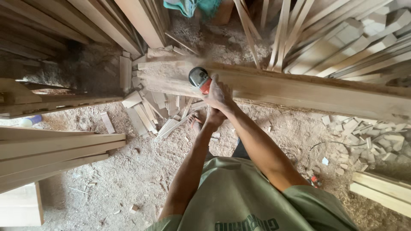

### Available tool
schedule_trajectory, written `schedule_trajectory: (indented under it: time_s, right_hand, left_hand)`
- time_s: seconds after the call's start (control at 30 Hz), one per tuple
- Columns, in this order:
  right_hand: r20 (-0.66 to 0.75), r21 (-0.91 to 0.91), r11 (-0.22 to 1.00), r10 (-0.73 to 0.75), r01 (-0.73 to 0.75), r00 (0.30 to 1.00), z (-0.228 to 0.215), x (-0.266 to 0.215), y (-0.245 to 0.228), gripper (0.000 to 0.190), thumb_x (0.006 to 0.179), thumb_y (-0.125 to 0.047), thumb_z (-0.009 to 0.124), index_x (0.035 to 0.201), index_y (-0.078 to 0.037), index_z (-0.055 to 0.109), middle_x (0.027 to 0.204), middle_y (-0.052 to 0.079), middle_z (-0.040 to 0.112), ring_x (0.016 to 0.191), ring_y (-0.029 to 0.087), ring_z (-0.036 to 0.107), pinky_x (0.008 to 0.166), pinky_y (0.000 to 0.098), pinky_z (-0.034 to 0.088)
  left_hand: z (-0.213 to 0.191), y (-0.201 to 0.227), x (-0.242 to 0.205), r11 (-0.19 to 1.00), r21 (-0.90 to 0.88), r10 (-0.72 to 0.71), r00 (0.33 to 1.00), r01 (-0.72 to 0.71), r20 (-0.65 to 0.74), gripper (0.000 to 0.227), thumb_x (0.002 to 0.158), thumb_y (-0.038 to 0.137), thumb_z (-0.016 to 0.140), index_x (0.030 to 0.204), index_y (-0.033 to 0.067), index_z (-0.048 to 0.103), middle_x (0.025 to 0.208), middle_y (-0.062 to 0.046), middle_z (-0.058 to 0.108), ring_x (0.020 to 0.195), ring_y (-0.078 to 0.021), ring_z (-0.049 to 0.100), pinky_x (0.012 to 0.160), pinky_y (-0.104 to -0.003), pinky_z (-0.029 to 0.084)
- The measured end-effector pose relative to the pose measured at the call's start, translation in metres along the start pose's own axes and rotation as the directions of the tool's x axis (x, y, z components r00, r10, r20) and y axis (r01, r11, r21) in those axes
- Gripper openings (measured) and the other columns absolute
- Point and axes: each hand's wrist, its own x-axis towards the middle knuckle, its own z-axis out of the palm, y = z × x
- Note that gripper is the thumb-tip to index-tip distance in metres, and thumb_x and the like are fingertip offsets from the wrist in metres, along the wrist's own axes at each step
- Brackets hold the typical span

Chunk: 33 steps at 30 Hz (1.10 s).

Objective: The person applies glue to a long wooden plank and then uses a handheld electric sander to smooth its surface. The person repeatedly moves the sander along the plank, generating sawdust.

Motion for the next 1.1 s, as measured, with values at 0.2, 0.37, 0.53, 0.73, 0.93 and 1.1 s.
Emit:
schedule_trajectory:
  time_s: [0.2,0.37,0.53,0.73,0.93,1.1]
  right_hand:
    - [0.085,-0.016,0.991,0.135,-0.134,0.987,-0.015,0.017,0.020,0.080,0.076,-0.026,0.087,0.133,0.003,0.040,0.098,0.022,0.072,0.076,0.031,0.074,0.071,0.0496,0.062]
    - [0.038,-0.085,0.956,0.286,-0.282,0.958,-0.065,-0.016,0.092,0.084,0.080,-0.041,0.088,0.133,0.003,0.040,0.104,0.023,0.069,0.084,0.033,0.073,0.076,0.0499,0.062]
    - [0.003,-0.114,0.886,0.452,-0.449,0.892,-0.135,-0.069,0.182,0.086,0.073,-0.039,0.090,0.133,-0.001,0.041,0.107,0.024,0.069,0.096,0.039,0.070,0.090,0.0542,0.055]
    - [-0.110,0.019,0.796,0.603,-0.604,0.790,-0.190,-0.138,0.313,0.086,0.070,-0.041,0.088,0.131,0.000,0.044,0.109,0.023,0.070,0.096,0.040,0.071,0.090,0.0525,0.057]
    - [-0.249,0.167,0.759,0.650,-0.630,0.717,-0.205,-0.185,0.399,0.076,0.073,-0.041,0.085,0.125,0.002,0.049,0.107,0.022,0.071,0.092,0.038,0.073,0.084,0.0504,0.060]
    - [-0.265,0.165,0.829,0.559,-0.535,0.785,-0.182,-0.173,0.369,0.076,0.075,-0.040,0.087,0.126,0.001,0.048,0.105,0.021,0.071,0.087,0.037,0.072,0.079,0.0513,0.060]
  left_hand:
    - [0.022,0.000,0.027,1.000,0.005,0.001,0.998,-0.001,0.066,0.065,0.091,0.038,0.075,0.139,0.0033,0.048,0.127,-0.022,0.062,0.111,-0.0315,0.062,0.096,-0.048,0.054]
    - [0.104,-0.015,0.038,1.000,0.017,0.003,0.983,-0.006,0.183,0.063,0.091,0.037,0.075,0.138,0.0040,0.050,0.127,-0.021,0.063,0.111,-0.0313,0.062,0.097,-0.048,0.054]
    - [0.227,-0.038,0.051,0.999,0.037,-0.001,0.941,-0.013,0.339,0.060,0.092,0.037,0.074,0.137,0.0046,0.051,0.127,-0.021,0.063,0.111,-0.0310,0.062,0.097,-0.048,0.054]
    - [0.373,-0.077,0.053,0.998,0.063,-0.038,0.844,0.005,0.534,0.057,0.093,0.036,0.073,0.136,0.0053,0.052,0.127,-0.021,0.063,0.111,-0.0307,0.062,0.098,-0.048,0.054]
    - [0.447,-0.091,0.060,0.996,0.093,-0.067,0.781,0.012,0.621,0.054,0.094,0.035,0.072,0.136,0.0060,0.053,0.127,-0.020,0.063,0.111,-0.0303,0.062,0.099,-0.048,0.054]
    - [0.395,-0.083,0.054,0.993,0.114,-0.089,0.814,0.028,0.574,0.051,0.094,0.034,0.071,0.135,0.0066,0.055,0.127,-0.020,0.064,0.111,-0.0301,0.061,0.099,-0.048,0.054]
